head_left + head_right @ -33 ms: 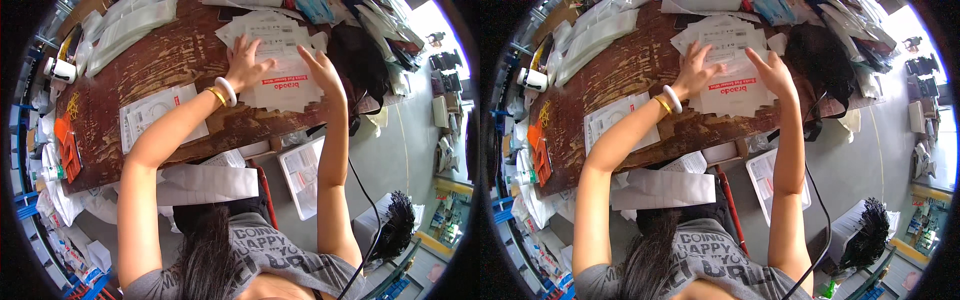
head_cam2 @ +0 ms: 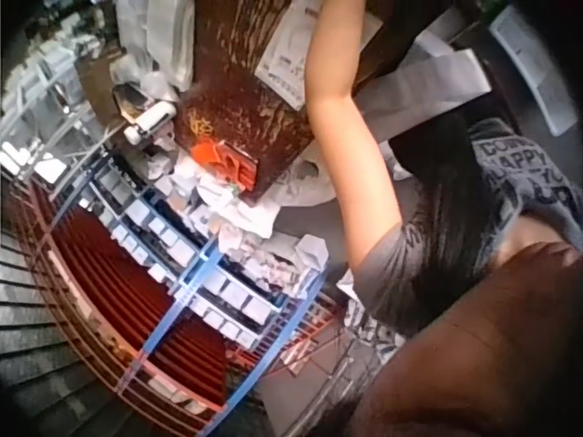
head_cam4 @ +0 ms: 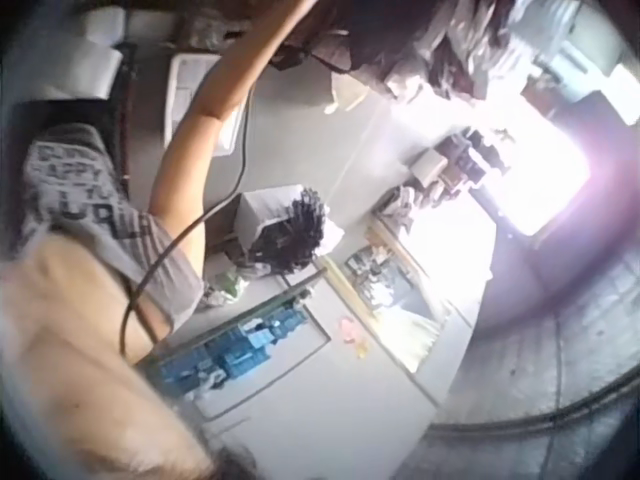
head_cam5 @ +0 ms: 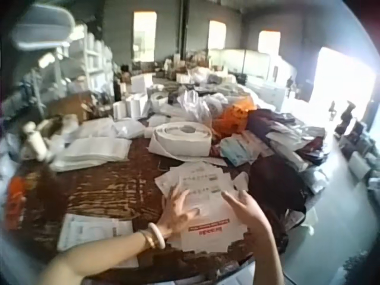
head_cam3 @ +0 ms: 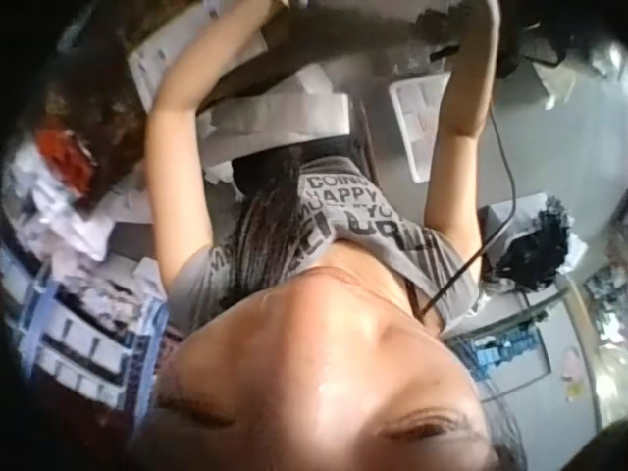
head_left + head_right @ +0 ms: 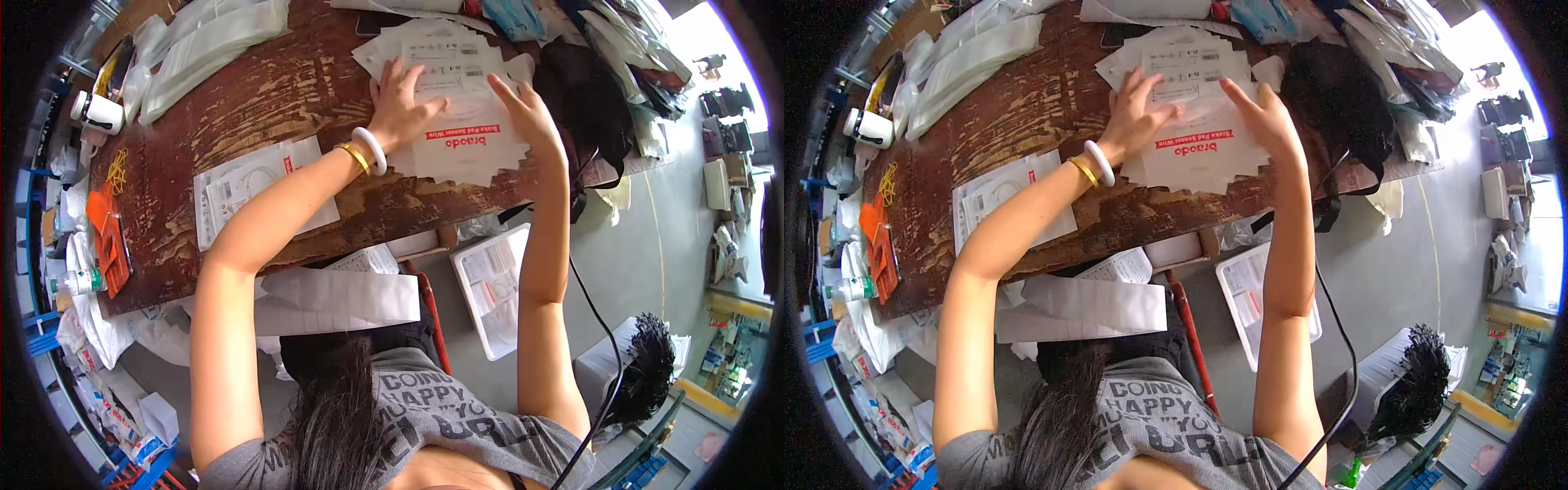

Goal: The person is peeling and sticking labels onto small product packages and then sorting them.

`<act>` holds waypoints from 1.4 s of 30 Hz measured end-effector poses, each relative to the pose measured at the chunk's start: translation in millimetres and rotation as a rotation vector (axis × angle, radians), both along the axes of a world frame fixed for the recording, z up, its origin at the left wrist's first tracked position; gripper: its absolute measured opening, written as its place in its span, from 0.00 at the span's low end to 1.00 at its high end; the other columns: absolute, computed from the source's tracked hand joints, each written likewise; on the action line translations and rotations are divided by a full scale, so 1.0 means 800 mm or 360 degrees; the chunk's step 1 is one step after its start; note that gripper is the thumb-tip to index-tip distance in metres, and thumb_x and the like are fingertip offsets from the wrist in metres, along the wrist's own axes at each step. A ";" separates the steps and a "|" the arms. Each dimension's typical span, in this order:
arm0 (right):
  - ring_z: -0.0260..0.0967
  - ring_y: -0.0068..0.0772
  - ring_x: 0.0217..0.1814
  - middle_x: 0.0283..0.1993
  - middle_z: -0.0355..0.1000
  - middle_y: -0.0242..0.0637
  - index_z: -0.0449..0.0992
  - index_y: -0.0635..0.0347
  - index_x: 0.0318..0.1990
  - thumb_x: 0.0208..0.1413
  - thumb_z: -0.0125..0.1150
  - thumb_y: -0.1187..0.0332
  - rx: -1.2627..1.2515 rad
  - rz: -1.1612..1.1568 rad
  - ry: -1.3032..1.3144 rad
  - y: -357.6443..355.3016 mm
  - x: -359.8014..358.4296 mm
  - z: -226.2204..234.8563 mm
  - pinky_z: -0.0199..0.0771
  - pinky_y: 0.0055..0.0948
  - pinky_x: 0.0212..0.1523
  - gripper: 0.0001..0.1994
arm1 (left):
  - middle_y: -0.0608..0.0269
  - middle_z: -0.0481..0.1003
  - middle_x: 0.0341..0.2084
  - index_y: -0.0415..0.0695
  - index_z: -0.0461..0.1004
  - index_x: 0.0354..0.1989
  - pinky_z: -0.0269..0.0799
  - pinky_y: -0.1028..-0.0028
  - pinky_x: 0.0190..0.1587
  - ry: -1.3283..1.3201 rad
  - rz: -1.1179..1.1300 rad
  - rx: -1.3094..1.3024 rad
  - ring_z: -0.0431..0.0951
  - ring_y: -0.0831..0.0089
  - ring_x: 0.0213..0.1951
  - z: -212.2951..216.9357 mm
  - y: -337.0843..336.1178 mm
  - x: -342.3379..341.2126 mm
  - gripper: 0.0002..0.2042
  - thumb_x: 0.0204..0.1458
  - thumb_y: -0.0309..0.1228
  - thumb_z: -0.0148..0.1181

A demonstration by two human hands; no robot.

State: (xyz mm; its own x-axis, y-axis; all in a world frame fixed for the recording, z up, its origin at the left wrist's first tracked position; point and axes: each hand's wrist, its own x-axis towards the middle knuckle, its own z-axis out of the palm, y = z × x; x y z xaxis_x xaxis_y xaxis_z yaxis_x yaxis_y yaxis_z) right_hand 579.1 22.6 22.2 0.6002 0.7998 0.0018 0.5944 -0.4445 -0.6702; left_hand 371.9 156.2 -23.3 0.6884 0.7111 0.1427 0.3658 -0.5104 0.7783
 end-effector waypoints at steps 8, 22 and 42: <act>0.74 0.25 0.23 0.23 0.77 0.36 0.82 0.70 0.28 0.53 0.73 0.43 -0.0138 -0.0072 0.0397 0.013 0.005 0.018 0.74 0.29 0.27 0.30 | 0.33 0.52 0.73 0.32 0.67 0.65 0.43 0.52 0.77 -0.0377 0.0142 -0.0012 0.44 0.43 0.77 -0.003 -0.019 -0.012 0.39 0.48 0.47 0.65; 0.81 0.32 0.35 0.40 0.82 0.44 0.80 0.73 0.48 0.50 0.78 0.51 -0.0285 0.0201 0.0593 0.029 -0.042 0.089 0.82 0.32 0.35 0.30 | 0.34 0.53 0.70 0.35 0.63 0.62 0.47 0.52 0.76 -0.0681 0.0441 0.0156 0.50 0.39 0.74 -0.019 -0.074 -0.014 0.30 0.53 0.36 0.65; 0.82 0.31 0.38 0.44 0.83 0.42 0.80 0.70 0.53 0.52 0.78 0.58 -0.0535 0.0426 0.0824 0.055 -0.020 0.060 0.84 0.30 0.41 0.27 | 0.35 0.52 0.71 0.40 0.60 0.65 0.33 0.41 0.76 -0.0619 0.0609 0.0236 0.45 0.39 0.75 -0.021 -0.106 -0.011 0.32 0.54 0.39 0.63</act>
